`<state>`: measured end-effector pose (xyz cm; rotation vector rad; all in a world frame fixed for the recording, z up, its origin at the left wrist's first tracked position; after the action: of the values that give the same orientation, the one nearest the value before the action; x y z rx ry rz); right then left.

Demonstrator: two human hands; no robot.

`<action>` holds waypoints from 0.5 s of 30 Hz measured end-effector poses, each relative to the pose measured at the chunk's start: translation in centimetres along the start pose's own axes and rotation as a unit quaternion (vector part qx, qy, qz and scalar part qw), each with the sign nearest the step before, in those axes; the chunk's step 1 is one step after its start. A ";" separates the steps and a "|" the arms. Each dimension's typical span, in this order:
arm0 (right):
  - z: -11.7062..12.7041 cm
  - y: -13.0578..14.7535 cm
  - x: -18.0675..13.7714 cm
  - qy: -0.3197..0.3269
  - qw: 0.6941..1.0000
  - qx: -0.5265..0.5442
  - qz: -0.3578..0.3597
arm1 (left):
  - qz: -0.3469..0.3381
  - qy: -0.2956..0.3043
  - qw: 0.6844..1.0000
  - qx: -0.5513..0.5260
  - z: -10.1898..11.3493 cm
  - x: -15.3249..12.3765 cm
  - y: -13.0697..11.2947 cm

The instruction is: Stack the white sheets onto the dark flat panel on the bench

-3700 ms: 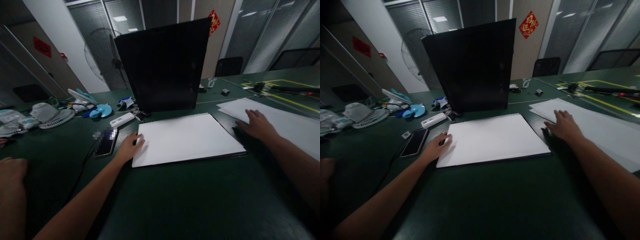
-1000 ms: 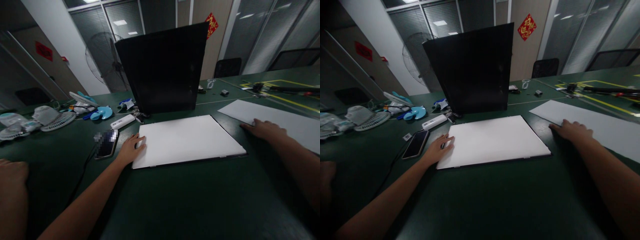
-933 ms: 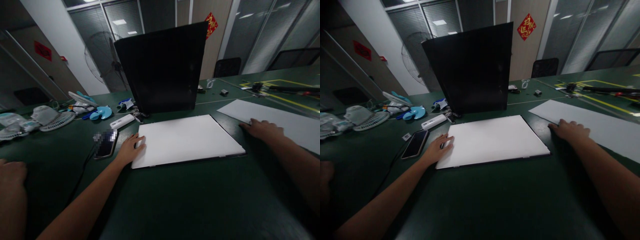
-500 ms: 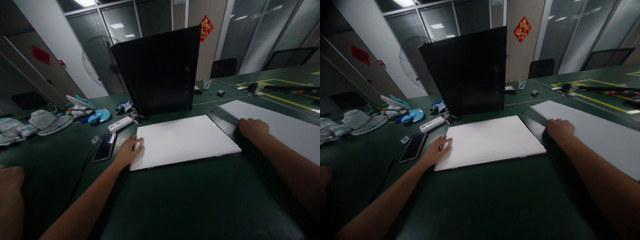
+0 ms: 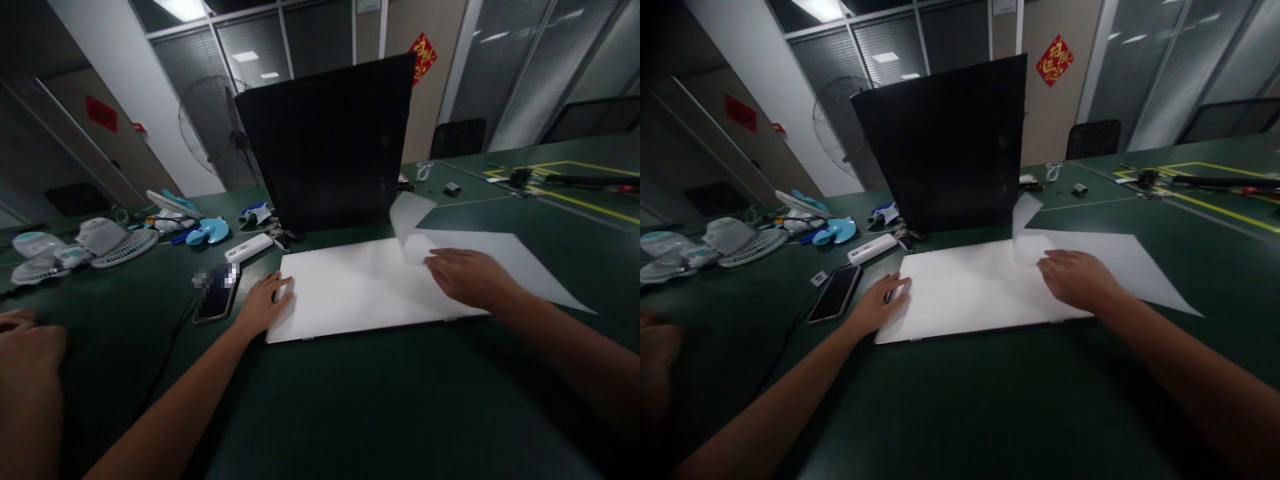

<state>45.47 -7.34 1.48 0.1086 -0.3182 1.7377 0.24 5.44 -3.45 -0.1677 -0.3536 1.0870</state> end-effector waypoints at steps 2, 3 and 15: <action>-0.4 3.2 -0.1 -0.018 0.992 0.031 0.120 | 0.001 0.000 1.000 -0.001 0.1 0.0 0.0; -0.5 4.6 -0.3 -0.028 0.986 0.040 0.162 | 0.002 0.002 1.000 -0.002 0.1 0.0 0.0; -0.3 9.8 -1.4 -0.071 0.946 0.121 0.292 | 0.023 0.009 1.000 -0.019 0.2 0.0 -0.1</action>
<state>36.20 -10.21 -0.62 0.3467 -0.2541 2.3618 0.25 5.37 -3.26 -0.2198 -0.3566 1.1232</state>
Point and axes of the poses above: each hand's wrist, its own x-axis towards the middle knuckle, its own z-axis out of the back of the hand, y = z × x, the point moved 3 cm from there along x, towards the middle knuckle, and after that the axes turned 2 degrees about x, right-handed, at the moved point
